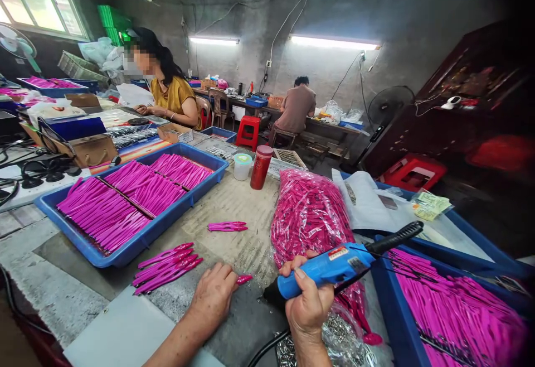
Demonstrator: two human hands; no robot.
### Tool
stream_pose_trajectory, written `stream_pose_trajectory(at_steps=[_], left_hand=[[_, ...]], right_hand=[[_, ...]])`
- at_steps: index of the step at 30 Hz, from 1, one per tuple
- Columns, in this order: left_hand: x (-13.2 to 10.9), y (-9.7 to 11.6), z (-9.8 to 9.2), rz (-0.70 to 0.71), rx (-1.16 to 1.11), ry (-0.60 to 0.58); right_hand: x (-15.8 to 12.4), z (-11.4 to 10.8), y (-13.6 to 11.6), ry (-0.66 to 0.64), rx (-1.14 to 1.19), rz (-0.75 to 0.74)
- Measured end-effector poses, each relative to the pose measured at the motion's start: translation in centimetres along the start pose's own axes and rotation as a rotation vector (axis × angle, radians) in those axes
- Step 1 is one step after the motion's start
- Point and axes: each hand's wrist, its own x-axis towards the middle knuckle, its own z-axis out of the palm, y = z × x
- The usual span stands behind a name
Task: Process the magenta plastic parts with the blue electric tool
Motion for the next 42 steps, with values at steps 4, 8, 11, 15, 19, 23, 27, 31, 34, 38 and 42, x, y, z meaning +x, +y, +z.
stream_pose_trajectory(at_steps=[4, 8, 11, 15, 19, 23, 27, 31, 34, 38, 42], left_hand=[[0.1, -0.2, -0.3, -0.075, -0.04, 0.032], [0.0, -0.2, -0.3, -0.077, -0.052, 0.055], [-0.1, -0.3, 0.1, -0.01, -0.005, 0.069], [-0.2, -0.6, 0.9, 0.075, 0.07, 0.11], [-0.2, -0.5, 0.9, 0.093, 0.1, 0.113], [-0.1, -0.2, 0.5, 0.072, 0.091, 0.085], [0.0, 0.0, 0.2, 0.042, 0.082, 0.035], [0.2, 0.3, -0.3, 0.006, 0.064, -0.043], [0.3, 0.7, -0.6, -0.06, 0.042, -0.086], [0.3, 0.9, -1.0, -0.069, 0.006, -0.142], [0.4, 1.1, -1.3, -0.13, -0.028, -0.151]], right_hand=[[0.1, 0.0, 0.0, 0.002, 0.021, 0.004], [0.2, -0.1, 0.1, 0.002, 0.025, -0.002], [0.2, -0.1, 0.2, 0.001, 0.017, -0.009], [0.2, -0.1, 0.2, 0.014, 0.025, 0.001], [0.2, 0.1, 0.2, 0.012, 0.031, 0.0], [0.1, 0.0, 0.2, 0.01, 0.028, -0.003], [0.2, 0.0, 0.2, 0.007, 0.01, -0.022], [0.1, 0.2, 0.3, 0.003, 0.006, -0.015], [0.1, 0.2, 0.4, -0.002, 0.011, -0.01], [0.0, 0.2, 0.6, -0.03, 0.012, -0.013], [0.1, 0.5, 0.8, -0.042, -0.008, -0.032]])
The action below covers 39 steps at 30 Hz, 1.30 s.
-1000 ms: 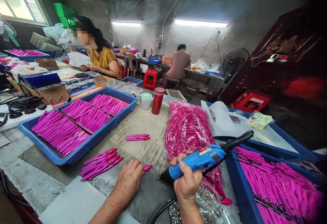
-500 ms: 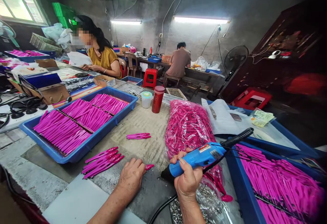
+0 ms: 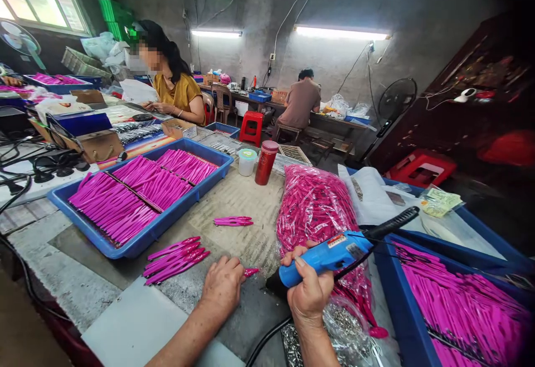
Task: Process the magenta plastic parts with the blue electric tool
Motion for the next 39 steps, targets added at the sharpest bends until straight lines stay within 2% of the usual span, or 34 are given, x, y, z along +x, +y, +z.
stream_pose_trajectory(at_steps=[8, 19, 39], left_hand=[[-0.1, 0.1, 0.0, 0.003, -0.053, -0.001], [0.0, 0.1, 0.0, 0.008, -0.092, -0.007], [0.0, 0.0, 0.4, 0.022, -0.097, -0.01]], right_hand=[[0.5, 1.7, 0.0, -0.086, -0.006, -0.008], [0.7, 3.8, 1.4, -0.162, -0.052, 0.013], [0.7, 4.5, 1.4, -0.18, -0.058, 0.049]])
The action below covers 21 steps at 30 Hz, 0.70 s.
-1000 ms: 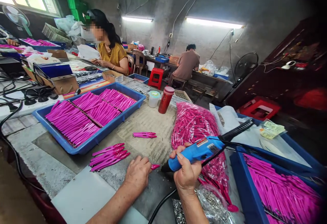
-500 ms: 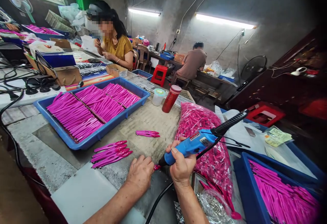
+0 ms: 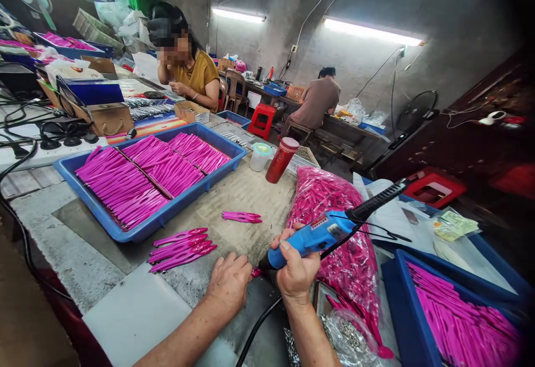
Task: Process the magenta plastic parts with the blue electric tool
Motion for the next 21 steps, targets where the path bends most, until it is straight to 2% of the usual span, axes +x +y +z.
stream_pose_trajectory(at_steps=[12, 21], left_hand=[[0.0, -0.2, 0.3, 0.023, -0.022, 0.058], [0.3, -0.2, 0.7, 0.009, -0.031, 0.056]], right_hand=[[-0.1, 0.1, 0.5, -0.014, -0.058, -0.022], [0.0, 1.2, 2.5, -0.093, -0.267, -0.035]])
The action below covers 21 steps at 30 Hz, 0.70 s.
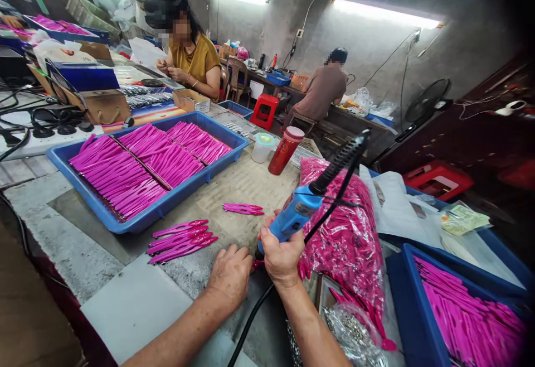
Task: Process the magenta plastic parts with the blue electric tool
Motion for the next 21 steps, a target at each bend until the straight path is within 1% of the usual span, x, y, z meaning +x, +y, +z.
stream_pose_trajectory(at_steps=[5, 8, 10, 13, 16, 21], left_hand=[[0.0, -0.1, 0.3, -0.011, -0.017, 0.006], [0.0, -0.1, 0.3, -0.013, -0.012, 0.002], [0.0, -0.1, 0.2, -0.018, -0.007, -0.009], [-0.1, -0.1, -0.1, -0.025, -0.002, -0.017], [-0.2, 0.0, -0.4, -0.025, -0.003, -0.034], [-0.7, 0.3, -0.7, -0.031, 0.032, -0.028]], right_hand=[[0.7, 0.7, 0.3, -0.022, -0.05, 0.033], [0.8, 0.5, 0.0, 0.006, -0.033, 0.041], [0.7, 0.0, -0.6, 0.053, 0.007, 0.042], [0.3, -1.1, -2.1, 0.15, 0.104, 0.035], [-0.3, -2.8, -3.5, 0.201, 0.161, 0.03], [-1.5, -5.9, -4.2, 0.28, 0.198, 0.089]])
